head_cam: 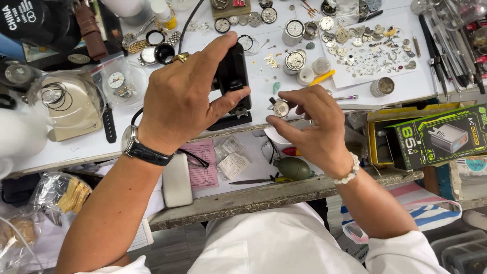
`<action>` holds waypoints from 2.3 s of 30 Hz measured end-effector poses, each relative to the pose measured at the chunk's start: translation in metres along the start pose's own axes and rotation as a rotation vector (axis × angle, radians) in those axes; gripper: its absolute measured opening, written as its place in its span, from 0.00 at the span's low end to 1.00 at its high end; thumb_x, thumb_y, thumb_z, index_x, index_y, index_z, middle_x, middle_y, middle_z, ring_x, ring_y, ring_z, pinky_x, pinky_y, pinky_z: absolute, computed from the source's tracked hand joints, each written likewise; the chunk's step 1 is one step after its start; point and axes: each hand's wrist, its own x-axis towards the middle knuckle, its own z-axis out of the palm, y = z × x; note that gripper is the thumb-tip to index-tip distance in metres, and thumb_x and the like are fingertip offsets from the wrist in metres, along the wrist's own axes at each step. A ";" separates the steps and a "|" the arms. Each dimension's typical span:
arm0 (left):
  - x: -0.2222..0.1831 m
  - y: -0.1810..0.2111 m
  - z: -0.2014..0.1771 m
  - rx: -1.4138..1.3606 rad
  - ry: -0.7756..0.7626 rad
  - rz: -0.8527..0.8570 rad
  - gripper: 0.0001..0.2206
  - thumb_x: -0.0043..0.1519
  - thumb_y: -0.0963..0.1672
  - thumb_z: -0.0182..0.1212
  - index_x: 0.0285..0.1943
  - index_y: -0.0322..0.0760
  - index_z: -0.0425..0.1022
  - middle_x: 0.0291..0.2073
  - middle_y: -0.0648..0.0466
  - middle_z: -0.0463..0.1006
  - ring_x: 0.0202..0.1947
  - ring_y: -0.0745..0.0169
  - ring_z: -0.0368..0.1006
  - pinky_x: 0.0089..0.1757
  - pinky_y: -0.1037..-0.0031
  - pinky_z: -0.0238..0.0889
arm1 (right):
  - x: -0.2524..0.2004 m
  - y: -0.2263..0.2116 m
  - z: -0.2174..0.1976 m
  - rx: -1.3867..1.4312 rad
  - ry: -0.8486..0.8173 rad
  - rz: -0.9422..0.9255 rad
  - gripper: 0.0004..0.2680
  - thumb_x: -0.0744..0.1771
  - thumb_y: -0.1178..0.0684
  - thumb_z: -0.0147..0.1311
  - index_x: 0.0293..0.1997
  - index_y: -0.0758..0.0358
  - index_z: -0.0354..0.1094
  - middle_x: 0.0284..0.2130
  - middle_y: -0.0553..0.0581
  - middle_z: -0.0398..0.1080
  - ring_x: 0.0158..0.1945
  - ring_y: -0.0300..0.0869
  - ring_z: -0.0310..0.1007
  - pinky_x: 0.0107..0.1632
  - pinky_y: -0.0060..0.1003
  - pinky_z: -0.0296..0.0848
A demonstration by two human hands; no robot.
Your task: Repairing a watch movement by manipulating tiny gears and components with tweezers and a screwdriver on a workbench.
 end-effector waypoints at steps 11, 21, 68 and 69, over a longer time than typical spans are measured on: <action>-0.006 0.001 -0.002 0.081 -0.070 -0.062 0.33 0.76 0.62 0.57 0.78 0.41 0.60 0.36 0.56 0.75 0.26 0.57 0.67 0.29 0.67 0.61 | -0.006 0.008 0.002 -0.333 -0.066 -0.012 0.13 0.66 0.51 0.70 0.53 0.62 0.75 0.42 0.56 0.73 0.42 0.49 0.73 0.44 0.44 0.70; -0.024 0.078 0.000 0.036 0.109 0.013 0.15 0.68 0.49 0.73 0.53 0.38 0.76 0.46 0.50 0.78 0.31 0.67 0.71 0.28 0.80 0.66 | 0.002 0.010 -0.027 -0.179 -0.183 -0.041 0.10 0.67 0.53 0.68 0.50 0.62 0.74 0.41 0.56 0.73 0.43 0.46 0.72 0.46 0.41 0.70; -0.022 0.117 0.073 0.310 -0.096 -0.075 0.06 0.63 0.36 0.58 0.44 0.39 0.75 0.30 0.58 0.68 0.16 0.74 0.64 0.22 0.85 0.61 | 0.041 0.038 -0.052 0.297 -0.572 0.095 0.10 0.61 0.64 0.68 0.44 0.74 0.76 0.33 0.66 0.72 0.33 0.45 0.72 0.31 0.39 0.77; -0.021 0.118 0.073 0.302 -0.089 -0.079 0.06 0.63 0.36 0.58 0.44 0.38 0.75 0.30 0.58 0.68 0.16 0.73 0.64 0.22 0.85 0.60 | 0.041 0.038 -0.053 0.281 -0.571 0.085 0.10 0.61 0.64 0.68 0.44 0.75 0.76 0.34 0.67 0.72 0.33 0.46 0.72 0.30 0.40 0.77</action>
